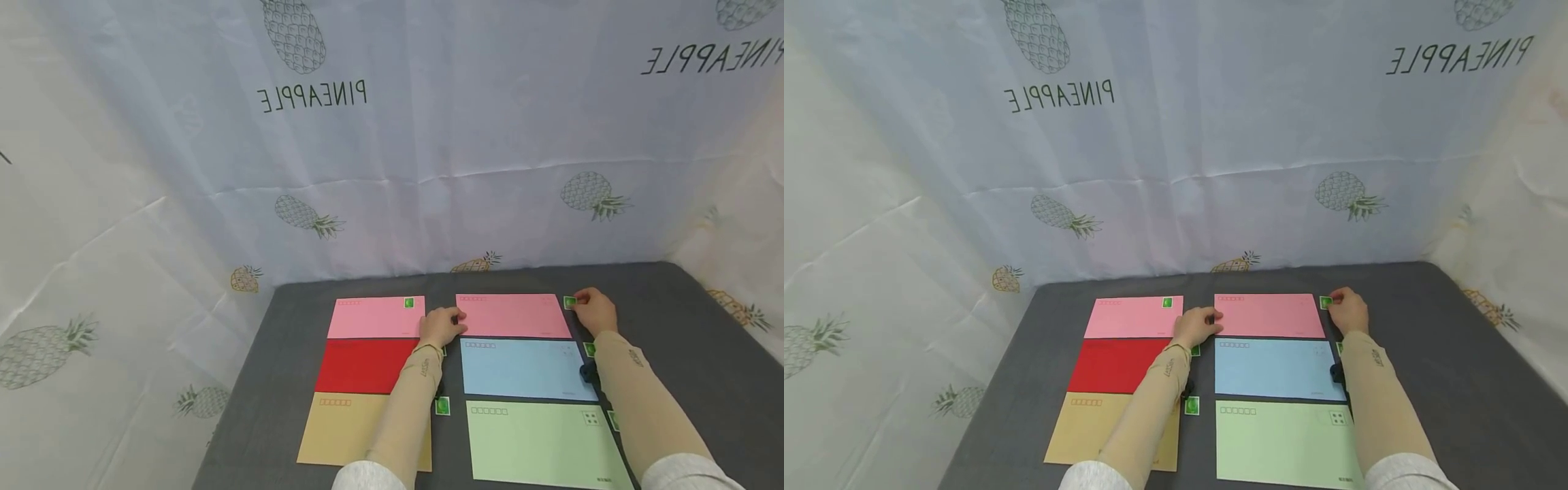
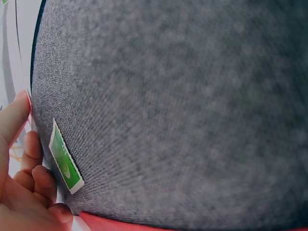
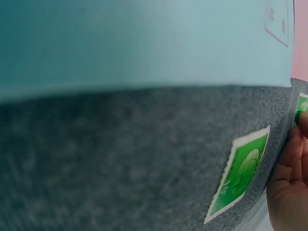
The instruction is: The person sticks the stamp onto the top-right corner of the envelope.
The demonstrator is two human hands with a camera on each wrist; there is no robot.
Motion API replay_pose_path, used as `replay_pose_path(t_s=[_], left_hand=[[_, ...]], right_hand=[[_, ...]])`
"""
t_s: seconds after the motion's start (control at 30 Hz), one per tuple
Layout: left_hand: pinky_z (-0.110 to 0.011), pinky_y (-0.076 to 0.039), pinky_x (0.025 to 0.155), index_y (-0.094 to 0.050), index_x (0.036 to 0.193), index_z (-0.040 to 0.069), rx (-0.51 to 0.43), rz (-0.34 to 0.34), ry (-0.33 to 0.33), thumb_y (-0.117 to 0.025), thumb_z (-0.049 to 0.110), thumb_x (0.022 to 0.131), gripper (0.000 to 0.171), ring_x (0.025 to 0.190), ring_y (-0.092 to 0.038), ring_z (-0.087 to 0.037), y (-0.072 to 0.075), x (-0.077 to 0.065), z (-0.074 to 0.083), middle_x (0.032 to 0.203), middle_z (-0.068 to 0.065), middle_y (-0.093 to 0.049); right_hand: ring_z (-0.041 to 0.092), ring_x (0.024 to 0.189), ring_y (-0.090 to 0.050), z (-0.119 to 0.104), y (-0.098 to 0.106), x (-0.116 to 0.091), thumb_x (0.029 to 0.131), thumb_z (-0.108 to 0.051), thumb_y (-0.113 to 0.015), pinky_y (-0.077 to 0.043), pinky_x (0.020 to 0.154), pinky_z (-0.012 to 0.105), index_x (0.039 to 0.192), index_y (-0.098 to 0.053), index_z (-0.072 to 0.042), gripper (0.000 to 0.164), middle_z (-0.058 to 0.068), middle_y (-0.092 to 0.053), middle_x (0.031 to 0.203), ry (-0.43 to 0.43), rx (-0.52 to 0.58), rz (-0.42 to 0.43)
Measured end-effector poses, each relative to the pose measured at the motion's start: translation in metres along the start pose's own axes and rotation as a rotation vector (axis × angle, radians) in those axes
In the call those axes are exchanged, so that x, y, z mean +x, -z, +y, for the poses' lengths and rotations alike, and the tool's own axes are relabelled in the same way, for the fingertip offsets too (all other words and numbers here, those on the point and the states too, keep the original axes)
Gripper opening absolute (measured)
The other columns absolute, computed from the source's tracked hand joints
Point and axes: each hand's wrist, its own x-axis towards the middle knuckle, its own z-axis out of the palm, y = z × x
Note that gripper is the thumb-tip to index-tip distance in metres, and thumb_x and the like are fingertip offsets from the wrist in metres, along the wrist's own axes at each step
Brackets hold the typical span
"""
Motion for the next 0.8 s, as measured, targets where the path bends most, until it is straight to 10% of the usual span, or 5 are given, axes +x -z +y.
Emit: replay_pose_path(t_s=[0.2,0.5,0.8], left_hand=[[-0.030,-0.039,0.074,-0.069,0.109,0.030,0.018,0.009,0.005,-0.068,0.035,0.083,0.026,0.096,-0.061,-0.016,-0.0030,0.0023,-0.0025,0.104,0.006,-0.069],[-0.030,-0.039,0.074,-0.068,0.109,0.030,0.006,-0.004,0.005,-0.068,0.034,0.083,0.026,0.097,-0.061,-0.017,-0.0033,0.0011,-0.0024,0.104,0.006,-0.069],[-0.030,-0.039,0.074,-0.068,0.108,0.030,0.004,-0.018,0.001,-0.068,0.035,0.083,0.025,0.095,-0.061,-0.016,-0.0026,0.0024,-0.0038,0.105,0.006,-0.069]], right_hand=[[0.041,0.095,-0.052,-0.0011,0.0012,0.0005,0.093,-0.011,-0.050,-0.044,0.076,0.047,0.114,-0.054,0.009,0.029,0.031,-0.055,0.111,0.036,0.009,-0.005],[0.041,0.117,-0.044,-0.0004,0.0046,0.0047,0.096,-0.026,-0.047,-0.032,0.100,0.058,0.137,-0.039,0.003,0.051,0.029,-0.044,0.133,-0.141,0.271,-0.116],[0.042,0.117,-0.044,-0.0065,-0.0013,0.0088,0.095,-0.025,-0.048,-0.034,0.099,0.055,0.140,-0.028,0.005,0.058,0.032,-0.043,0.133,-0.070,0.339,-0.142]])
